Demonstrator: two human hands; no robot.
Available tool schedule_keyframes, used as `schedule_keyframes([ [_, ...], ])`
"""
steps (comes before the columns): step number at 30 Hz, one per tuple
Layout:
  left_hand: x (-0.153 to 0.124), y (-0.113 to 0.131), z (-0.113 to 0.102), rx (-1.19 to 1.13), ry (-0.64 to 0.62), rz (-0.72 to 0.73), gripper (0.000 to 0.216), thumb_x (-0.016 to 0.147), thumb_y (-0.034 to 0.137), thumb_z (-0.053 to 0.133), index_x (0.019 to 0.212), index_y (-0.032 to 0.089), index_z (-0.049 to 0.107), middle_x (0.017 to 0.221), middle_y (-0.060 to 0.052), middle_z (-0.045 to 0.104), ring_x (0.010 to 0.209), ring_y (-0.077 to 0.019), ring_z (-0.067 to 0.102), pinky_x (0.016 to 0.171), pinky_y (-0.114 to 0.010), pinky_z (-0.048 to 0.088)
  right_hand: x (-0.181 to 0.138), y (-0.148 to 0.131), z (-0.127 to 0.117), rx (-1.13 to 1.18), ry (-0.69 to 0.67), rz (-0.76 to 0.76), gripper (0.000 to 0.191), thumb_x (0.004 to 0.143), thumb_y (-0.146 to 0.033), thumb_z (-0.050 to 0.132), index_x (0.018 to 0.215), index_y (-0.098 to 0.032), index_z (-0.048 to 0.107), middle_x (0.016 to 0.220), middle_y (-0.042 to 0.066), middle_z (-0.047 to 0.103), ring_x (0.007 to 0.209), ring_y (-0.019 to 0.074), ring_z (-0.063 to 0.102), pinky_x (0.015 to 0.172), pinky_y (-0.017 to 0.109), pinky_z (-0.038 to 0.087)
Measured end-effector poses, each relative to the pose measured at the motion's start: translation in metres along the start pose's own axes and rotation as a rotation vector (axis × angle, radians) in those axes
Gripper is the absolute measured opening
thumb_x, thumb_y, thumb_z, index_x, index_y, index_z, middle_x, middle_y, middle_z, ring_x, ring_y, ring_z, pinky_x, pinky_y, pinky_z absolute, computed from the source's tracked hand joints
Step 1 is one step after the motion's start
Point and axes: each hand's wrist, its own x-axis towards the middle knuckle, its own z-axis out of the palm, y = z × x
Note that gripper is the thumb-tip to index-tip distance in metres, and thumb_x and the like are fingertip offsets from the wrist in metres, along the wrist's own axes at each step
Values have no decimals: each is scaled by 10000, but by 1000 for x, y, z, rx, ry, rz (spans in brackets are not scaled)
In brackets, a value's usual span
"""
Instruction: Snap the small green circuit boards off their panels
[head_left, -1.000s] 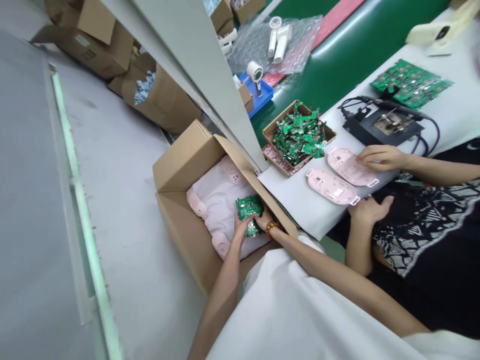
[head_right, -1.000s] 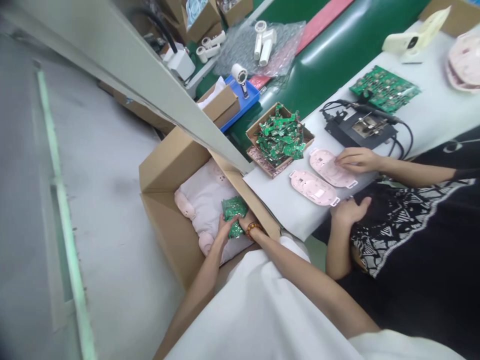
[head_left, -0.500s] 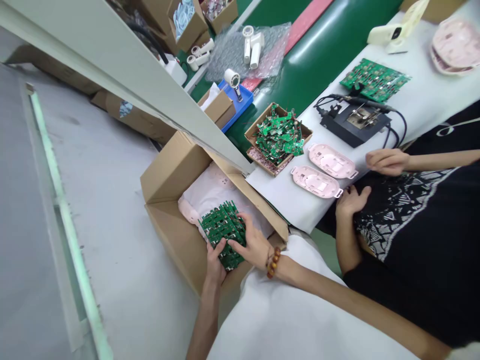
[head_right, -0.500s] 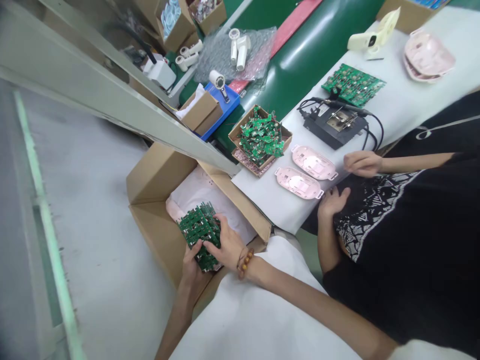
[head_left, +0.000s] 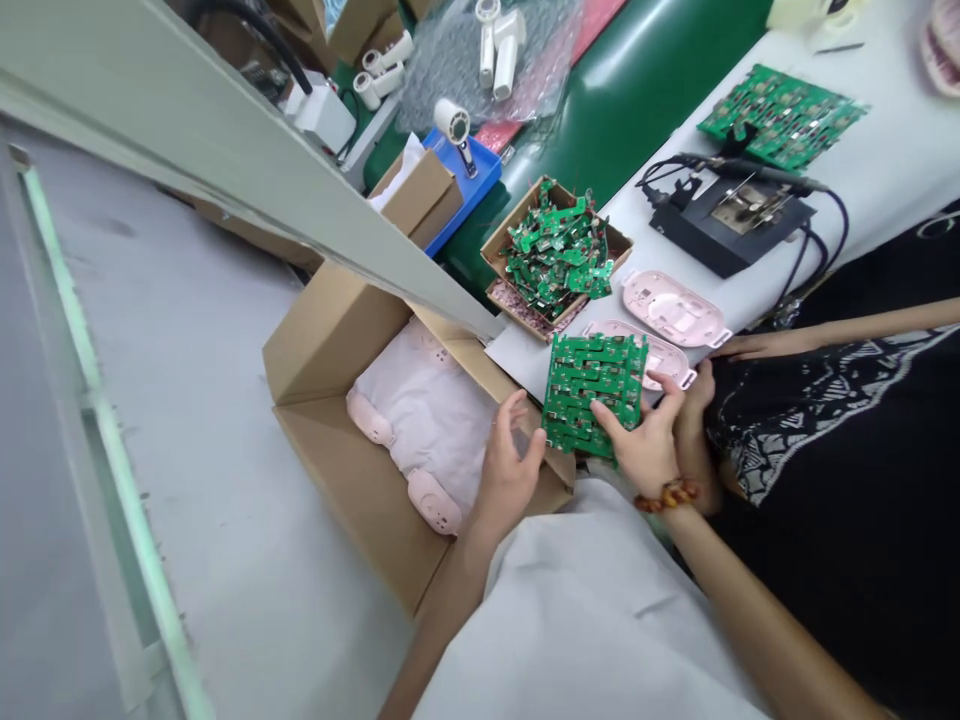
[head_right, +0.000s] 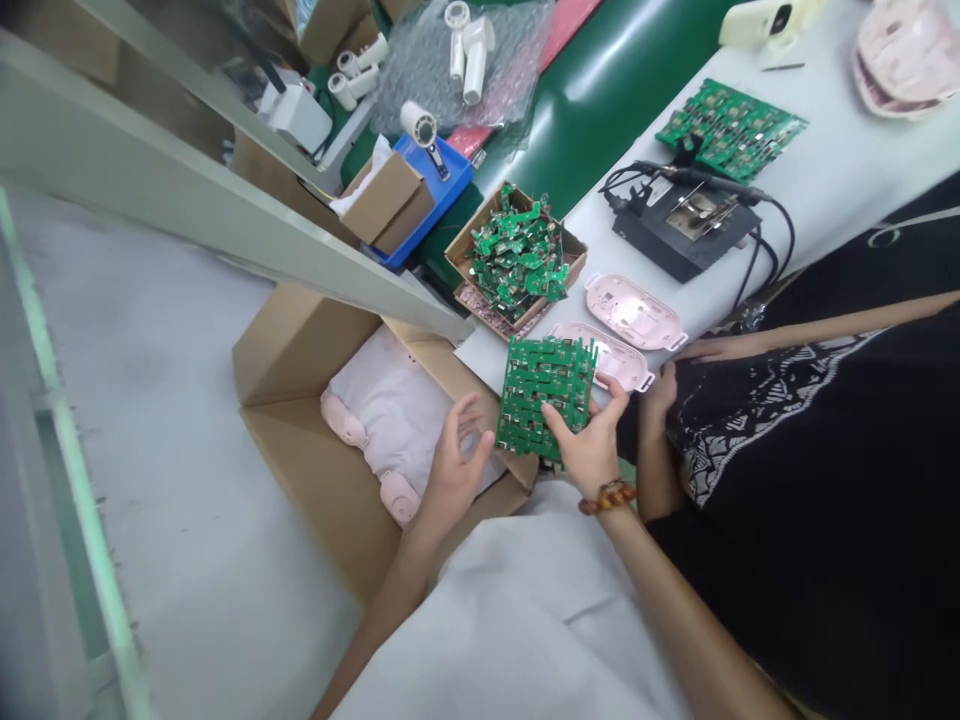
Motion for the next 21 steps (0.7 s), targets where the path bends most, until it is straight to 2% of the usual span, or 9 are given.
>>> schedule_keyframes([
  [2,5,-6,4,31,5,-23,504,960,261,573,1451,243,462,1451,-124,584,1309,-248,584,1130,-478,478,11,15,12,-16,28,37,904,718,-545,823,1393,-204,328,1099,148,716,926,302,751,901,535,613],
  [5,11,-11,7,60,1,-22,501,945,230,567,1439,241,482,1420,-121,616,1291,-256,609,1121,-482,488,26,32,20,-37,7,14,892,725,-548,810,1390,-194,332,1097,151,719,920,291,744,897,511,608],
  [9,18,-10,13,-15,15,-49,461,909,232,629,1367,257,581,1382,-106,656,1244,-285,645,1119,-477,496,41,44,4,-120,-112,-142,827,764,-487,802,1395,-190,360,1134,139,697,962,271,733,907,458,606],
  [11,20,-12,19,-67,25,-90,509,898,231,638,1402,248,563,1392,-122,650,1218,-296,662,1091,-477,523,44,49,-8,-178,-204,-214,760,777,-453,800,1376,-196,410,1165,139,686,996,272,728,909,436,605],
  [13,22,-14,29,-45,13,-97,589,899,220,619,1475,229,495,1456,-147,605,1276,-311,633,1116,-498,507,45,54,-15,-225,-324,-227,704,794,-450,788,1364,-209,452,1167,129,691,1003,276,725,895,428,606],
  [16,26,-18,46,69,-12,-54,681,893,180,583,1547,192,394,1593,-172,469,1469,-325,468,1235,-526,384,52,60,-13,-290,-511,-173,698,817,-469,769,1399,-225,473,1107,97,717,941,272,728,872,433,603],
  [18,30,-20,57,140,-5,-54,708,883,160,572,1559,164,363,1654,-185,377,1541,-326,362,1277,-526,316,62,63,-6,-314,-579,-161,739,811,-491,772,1429,-217,473,1067,86,727,896,269,726,871,437,595],
  [21,36,-22,70,230,-5,-104,710,880,165,574,1557,153,359,1673,-201,338,1551,-349,339,1275,-549,300,83,69,5,-304,-624,-180,795,806,-542,760,1459,-198,466,1095,95,722,901,274,722,886,443,582],
])
